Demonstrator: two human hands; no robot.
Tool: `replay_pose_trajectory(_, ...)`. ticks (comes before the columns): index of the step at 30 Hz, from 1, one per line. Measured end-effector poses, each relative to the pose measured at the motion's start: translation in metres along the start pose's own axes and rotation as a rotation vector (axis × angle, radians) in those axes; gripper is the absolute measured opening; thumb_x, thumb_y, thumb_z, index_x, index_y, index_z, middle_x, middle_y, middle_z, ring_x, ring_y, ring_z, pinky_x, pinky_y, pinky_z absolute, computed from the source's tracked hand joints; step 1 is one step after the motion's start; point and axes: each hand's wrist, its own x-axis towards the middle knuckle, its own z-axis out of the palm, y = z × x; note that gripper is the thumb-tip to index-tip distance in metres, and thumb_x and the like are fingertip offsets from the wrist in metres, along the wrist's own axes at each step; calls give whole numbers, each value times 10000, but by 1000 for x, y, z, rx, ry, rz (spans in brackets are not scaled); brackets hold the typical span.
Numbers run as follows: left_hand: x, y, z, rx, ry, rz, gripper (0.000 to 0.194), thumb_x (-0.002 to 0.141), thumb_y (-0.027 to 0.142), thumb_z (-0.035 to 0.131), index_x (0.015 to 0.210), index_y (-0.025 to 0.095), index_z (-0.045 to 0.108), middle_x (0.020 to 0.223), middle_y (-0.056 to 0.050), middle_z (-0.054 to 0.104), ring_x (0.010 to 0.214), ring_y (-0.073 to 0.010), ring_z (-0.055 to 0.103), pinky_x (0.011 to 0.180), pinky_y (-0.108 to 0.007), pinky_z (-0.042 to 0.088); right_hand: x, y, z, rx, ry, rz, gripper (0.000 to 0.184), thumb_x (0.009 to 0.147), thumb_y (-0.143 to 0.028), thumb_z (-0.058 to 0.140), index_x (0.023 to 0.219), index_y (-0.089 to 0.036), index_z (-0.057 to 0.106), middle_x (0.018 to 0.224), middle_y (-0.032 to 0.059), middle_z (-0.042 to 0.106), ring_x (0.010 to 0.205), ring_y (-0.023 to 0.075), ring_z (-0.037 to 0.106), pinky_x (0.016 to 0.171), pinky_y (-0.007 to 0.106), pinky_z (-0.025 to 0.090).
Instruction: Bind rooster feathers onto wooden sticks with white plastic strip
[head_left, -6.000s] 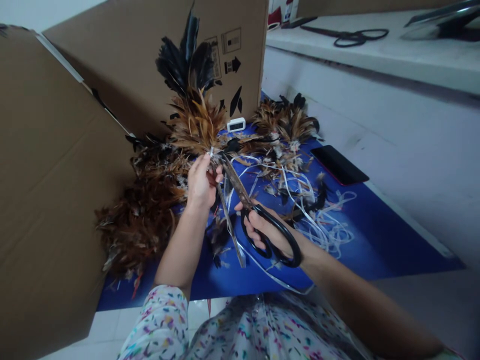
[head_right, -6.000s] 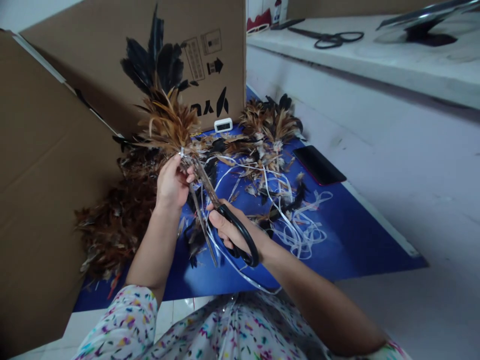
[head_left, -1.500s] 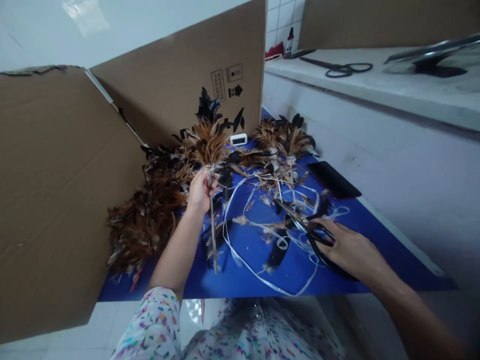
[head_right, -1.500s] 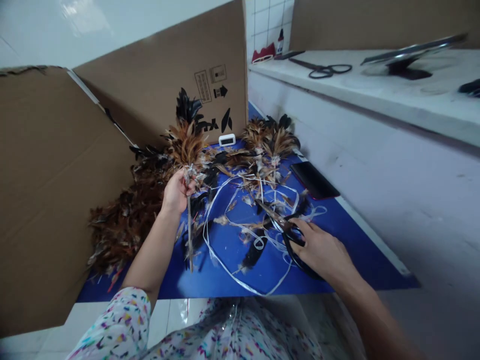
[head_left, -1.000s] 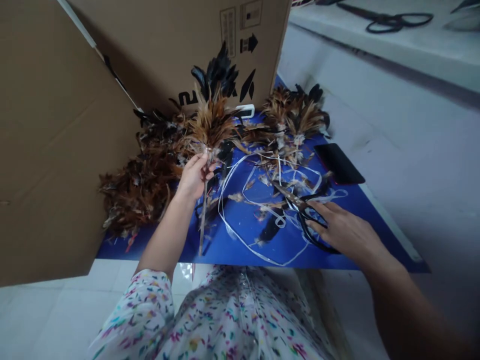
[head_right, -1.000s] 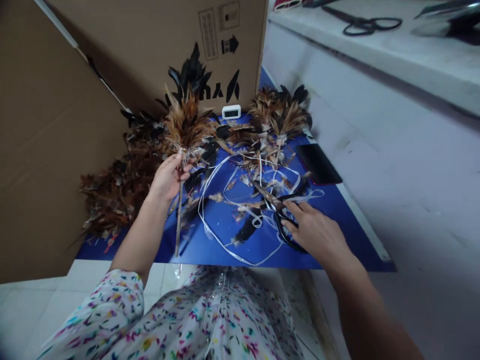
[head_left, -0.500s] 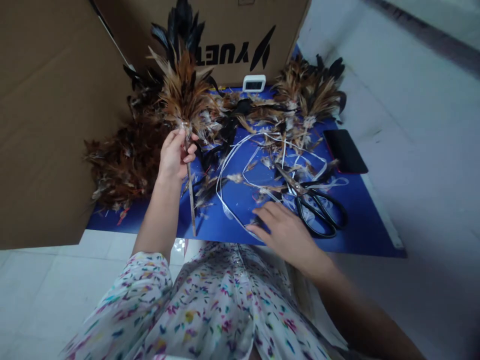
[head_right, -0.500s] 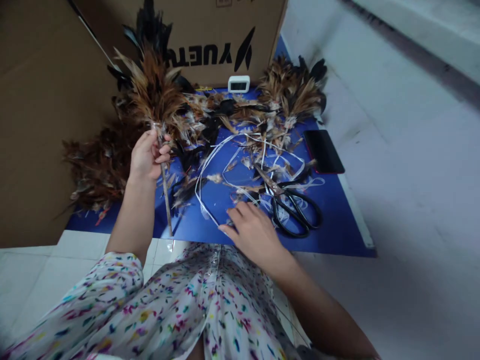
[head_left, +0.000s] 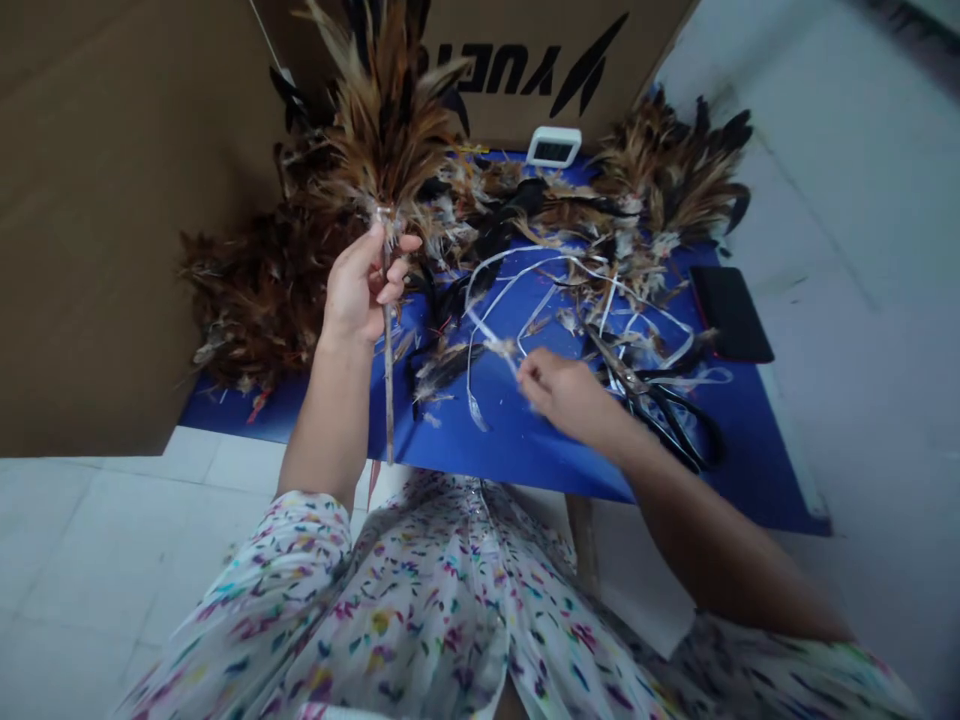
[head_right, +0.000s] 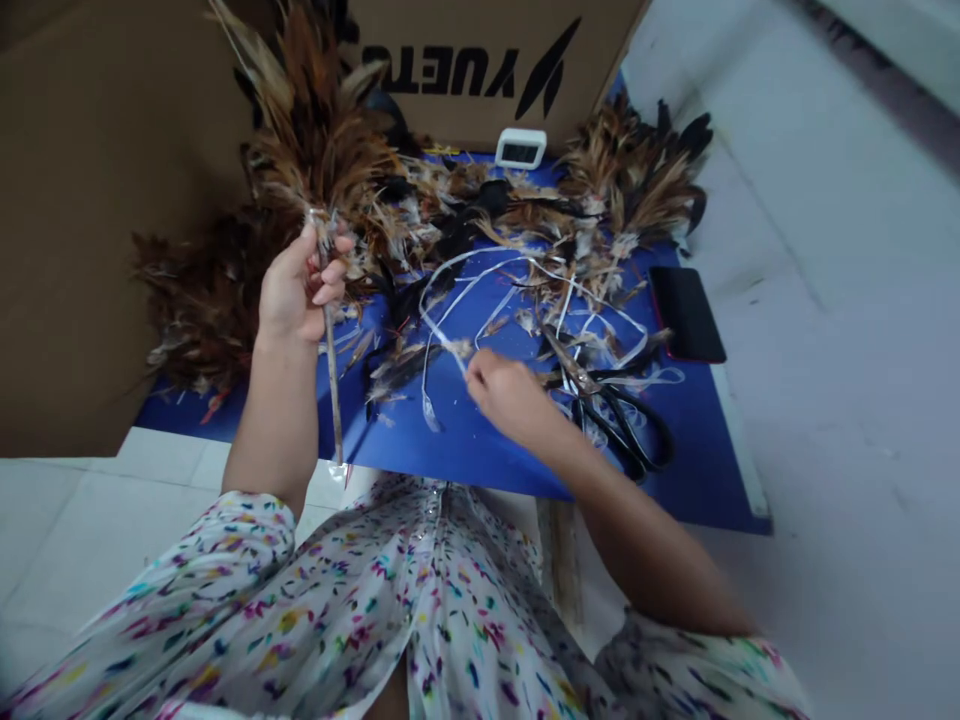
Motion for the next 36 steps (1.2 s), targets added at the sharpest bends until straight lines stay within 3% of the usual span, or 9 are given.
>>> replay_pose_trajectory(2, 0, 2, -1, -25, -7, -26, 155, 879, 357, 658, 924, 212, 691, 750, -23, 712, 444, -39, 478, 320, -181, 276, 22, 7, -16, 68, 156, 33, 93, 905, -229, 497, 882, -193, 579, 672, 14, 644, 577, 141, 601, 632, 263, 450)
replay_pose_trajectory(6, 1, 1, -2, -55, -23, -51, 151, 864, 338, 678, 885, 189, 678, 744, -21, 700, 449, -27, 469, 333, -164, 268, 75, 25, -41, -8, 388, 147, 122, 876, -178, 485, 866, -170, 607, 583, -5, 578, 613, 154, 608, 737, 301, 486)
replay_pose_trajectory(11, 5, -14, -1, -12, -61, -57, 197, 813, 324, 734, 851, 168, 622, 750, -20, 693, 479, -23, 487, 363, -141, 247, 116, 41, -33, -233, 365, 222, 175, 842, -152, 510, 934, -112, 654, 805, 113, 687, 773, 219, 641, 781, 365, 493)
replay_pose_trajectory(14, 5, -26, 3, 20, -108, -48, 176, 834, 292, 705, 858, 170, 580, 741, -16, 686, 489, -30, 496, 380, -137, 243, 112, 31, -19, -211, 381, 89, 187, 807, -173, 567, 959, -117, 663, 1048, 176, 690, 906, 247, 644, 811, 365, 481)
replay_pose_trajectory(17, 3, -37, 7, 27, -143, -49, 150, 843, 247, 677, 843, 173, 546, 732, -12, 679, 514, -43, 523, 410, -140, 289, 96, 2, -9, 45, 417, -35, 146, 834, -272, 578, 870, -160, 664, 924, 104, 703, 842, 203, 633, 805, 333, 467)
replay_pose_trajectory(21, -2, -50, 12, 59, -179, -34, 167, 814, 260, 689, 863, 172, 557, 802, -23, 708, 601, -74, 598, 485, -172, 413, 76, -38, 7, 631, 67, -23, 316, 826, -495, 578, 775, -186, 620, 648, -2, 633, 500, 105, 498, 539, 260, 395)
replay_pose_trajectory(24, -5, -59, 14, 93, -162, -20, 235, 780, 308, 729, 889, 171, 572, 838, -25, 721, 668, -85, 636, 551, -180, 458, 68, -53, 21, 856, -67, -41, 316, 755, -493, 645, 737, -190, 559, 534, -56, 544, 407, 72, 434, 446, 224, 316)
replay_pose_trajectory(29, -9, -71, 19, 120, -176, -27, 299, 757, 320, 744, 956, 175, 575, 873, -32, 729, 667, -100, 649, 580, -201, 470, 61, -52, 29, 1022, -118, -54, 297, 748, -436, 666, 723, -177, 524, 616, -13, 643, 401, 47, 440, 396, 190, 301)
replay_pose_trajectory(36, -17, -71, 12, 315, -218, 45, 237, 819, 298, 663, 1023, 179, 634, 867, -48, 729, 717, -118, 669, 644, -223, 479, 43, -20, 12, 1061, 6, -34, 331, 771, -463, 710, 780, -146, 618, 617, 4, 648, 439, 59, 491, 388, 180, 354)
